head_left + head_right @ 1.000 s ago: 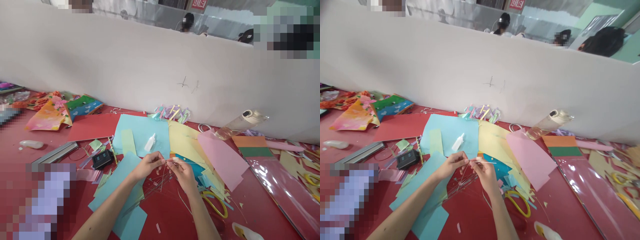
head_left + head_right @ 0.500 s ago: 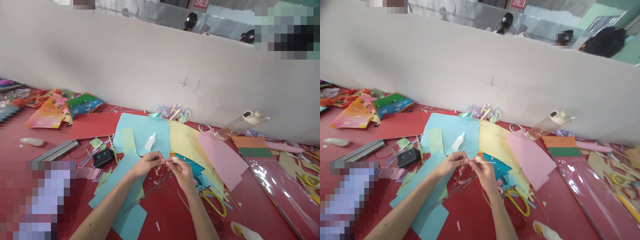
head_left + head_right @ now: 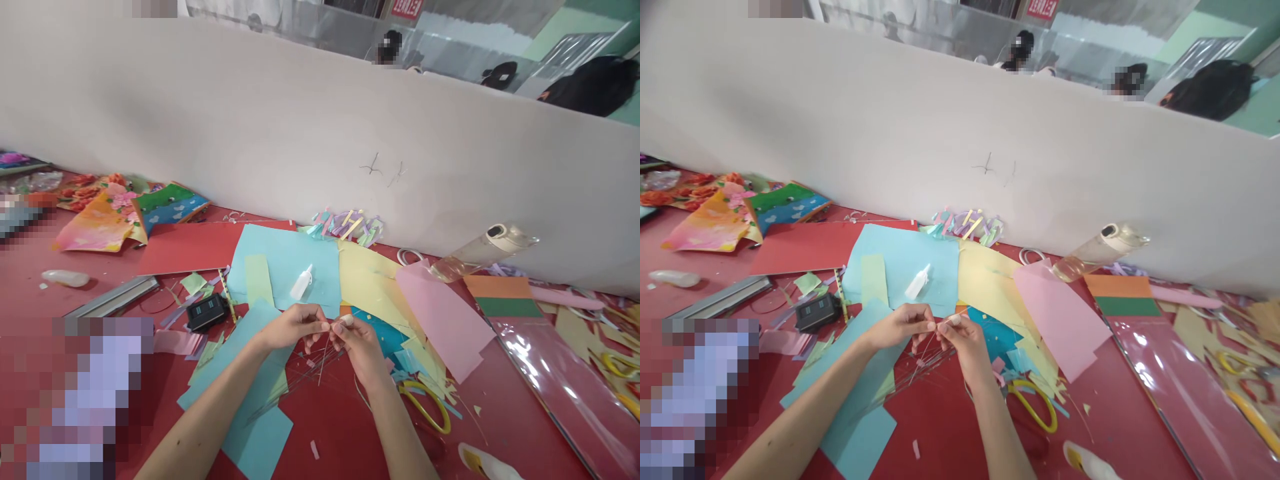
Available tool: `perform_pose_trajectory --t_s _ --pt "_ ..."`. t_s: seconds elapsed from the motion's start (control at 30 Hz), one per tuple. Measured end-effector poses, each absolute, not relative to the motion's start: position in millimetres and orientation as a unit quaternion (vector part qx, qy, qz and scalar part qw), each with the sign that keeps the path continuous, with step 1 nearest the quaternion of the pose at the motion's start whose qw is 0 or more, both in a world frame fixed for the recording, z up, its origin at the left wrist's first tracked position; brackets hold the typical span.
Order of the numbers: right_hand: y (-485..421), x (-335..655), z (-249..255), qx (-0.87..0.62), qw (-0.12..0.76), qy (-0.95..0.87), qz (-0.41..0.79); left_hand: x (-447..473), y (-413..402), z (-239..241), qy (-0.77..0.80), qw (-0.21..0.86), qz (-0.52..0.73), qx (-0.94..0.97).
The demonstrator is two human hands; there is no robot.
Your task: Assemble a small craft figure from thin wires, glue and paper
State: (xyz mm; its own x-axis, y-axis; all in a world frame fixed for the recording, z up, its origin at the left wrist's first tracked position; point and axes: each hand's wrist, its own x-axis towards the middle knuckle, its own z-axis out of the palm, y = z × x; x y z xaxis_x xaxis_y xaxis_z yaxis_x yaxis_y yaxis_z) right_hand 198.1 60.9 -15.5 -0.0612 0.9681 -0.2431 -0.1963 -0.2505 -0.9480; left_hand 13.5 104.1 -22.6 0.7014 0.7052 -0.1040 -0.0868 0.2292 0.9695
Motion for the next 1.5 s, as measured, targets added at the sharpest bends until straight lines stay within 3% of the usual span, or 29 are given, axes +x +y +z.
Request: perform_pose_trajectory --t_s 0.5,0.77,1.33,1.5 --pt "63 213 -12 -0.445 0.3 -0.347 0.769 6 103 -17 0.218 0.73 0.181 0.623" --pt "60 201 -10 -0.448 0.374 -0.342 0.736 6 108 -25 0.267 0.7 0.25 0.614" --pt "57 189 -10 -0.482 0.403 -0.411 0.66 15 106 -22 0.345 0.579 0.336 0.657" --pt "59 195 -9 -0.469 0.386 -0.469 0.642 14 105 -25 0.335 0.593 0.319 0.659"
